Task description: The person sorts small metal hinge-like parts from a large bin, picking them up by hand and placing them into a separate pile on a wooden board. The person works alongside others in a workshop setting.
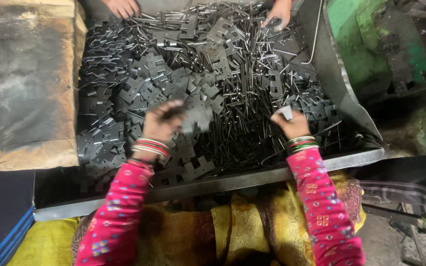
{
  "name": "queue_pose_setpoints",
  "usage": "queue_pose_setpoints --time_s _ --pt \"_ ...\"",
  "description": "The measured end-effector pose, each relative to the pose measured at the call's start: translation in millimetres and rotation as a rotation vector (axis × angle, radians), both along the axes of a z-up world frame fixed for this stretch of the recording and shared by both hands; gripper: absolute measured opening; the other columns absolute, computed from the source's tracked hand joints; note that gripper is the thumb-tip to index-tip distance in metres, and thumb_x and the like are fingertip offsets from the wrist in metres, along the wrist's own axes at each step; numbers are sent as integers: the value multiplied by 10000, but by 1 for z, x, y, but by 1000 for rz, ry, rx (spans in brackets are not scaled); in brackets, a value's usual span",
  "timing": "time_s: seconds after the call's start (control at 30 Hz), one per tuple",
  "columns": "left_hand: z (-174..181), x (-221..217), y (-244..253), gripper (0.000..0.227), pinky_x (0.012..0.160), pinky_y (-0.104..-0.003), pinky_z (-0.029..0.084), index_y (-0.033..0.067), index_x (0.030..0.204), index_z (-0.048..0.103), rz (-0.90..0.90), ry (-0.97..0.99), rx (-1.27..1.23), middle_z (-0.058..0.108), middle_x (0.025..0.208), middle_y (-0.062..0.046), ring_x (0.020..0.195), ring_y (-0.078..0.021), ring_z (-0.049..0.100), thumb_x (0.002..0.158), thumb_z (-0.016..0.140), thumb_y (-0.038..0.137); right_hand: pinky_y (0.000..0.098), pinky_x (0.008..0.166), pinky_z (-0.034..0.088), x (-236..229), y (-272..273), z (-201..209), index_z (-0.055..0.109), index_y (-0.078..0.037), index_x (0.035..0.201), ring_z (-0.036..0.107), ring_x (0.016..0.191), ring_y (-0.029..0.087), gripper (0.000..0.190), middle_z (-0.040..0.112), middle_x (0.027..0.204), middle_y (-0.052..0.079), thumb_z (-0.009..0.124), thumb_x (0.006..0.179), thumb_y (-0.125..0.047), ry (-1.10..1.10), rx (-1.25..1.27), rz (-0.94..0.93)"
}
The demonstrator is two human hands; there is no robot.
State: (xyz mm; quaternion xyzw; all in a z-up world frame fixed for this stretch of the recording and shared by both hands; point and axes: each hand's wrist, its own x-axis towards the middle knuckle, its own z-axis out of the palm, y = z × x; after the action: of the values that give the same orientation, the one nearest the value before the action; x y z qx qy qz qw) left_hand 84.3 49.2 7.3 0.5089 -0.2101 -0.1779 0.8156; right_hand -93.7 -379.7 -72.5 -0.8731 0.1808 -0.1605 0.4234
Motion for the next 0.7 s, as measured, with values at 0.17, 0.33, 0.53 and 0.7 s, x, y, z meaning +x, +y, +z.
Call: queue_pose_setpoints --time_s 0.17,0.33,0.53,0.7 --pt "17 6 25 425 858 -474 653 -17 1253 613 -12 308 -98 687 1237 -181 1069 -301 724 832 614 -78 557 778 629 -17 16 48 622 -139 1103 696 833 214 244 670 969 63 730 951 -298 -326 1207 -275" --pt "11 -35 -20 422 795 -474 649 40 1313 490 -104 343 81 700 1231 -208 1007 -336 745 905 583 93 546 829 591 -4 97 68 646 -68 1250 668 959 282 360 690 1041 116 604 987 -310 114 1297 -32" --pt "-24 -125 -64 611 643 -519 546 -35 1417 446 91 -509 900 704 815 -260 743 -461 695 900 696 175 306 1050 443 3 223 65 577 -22 1380 576 1222 142 520 639 1355 91 613 1043 -417 25 941 89" --pt "1 -91 -36 416 639 -534 550 82 1294 615 243 -483 914 707 829 -237 718 -450 692 882 655 121 383 841 550 -14 159 50 702 -79 1229 704 932 263 568 762 1057 119 687 878 -525 199 -85 219"
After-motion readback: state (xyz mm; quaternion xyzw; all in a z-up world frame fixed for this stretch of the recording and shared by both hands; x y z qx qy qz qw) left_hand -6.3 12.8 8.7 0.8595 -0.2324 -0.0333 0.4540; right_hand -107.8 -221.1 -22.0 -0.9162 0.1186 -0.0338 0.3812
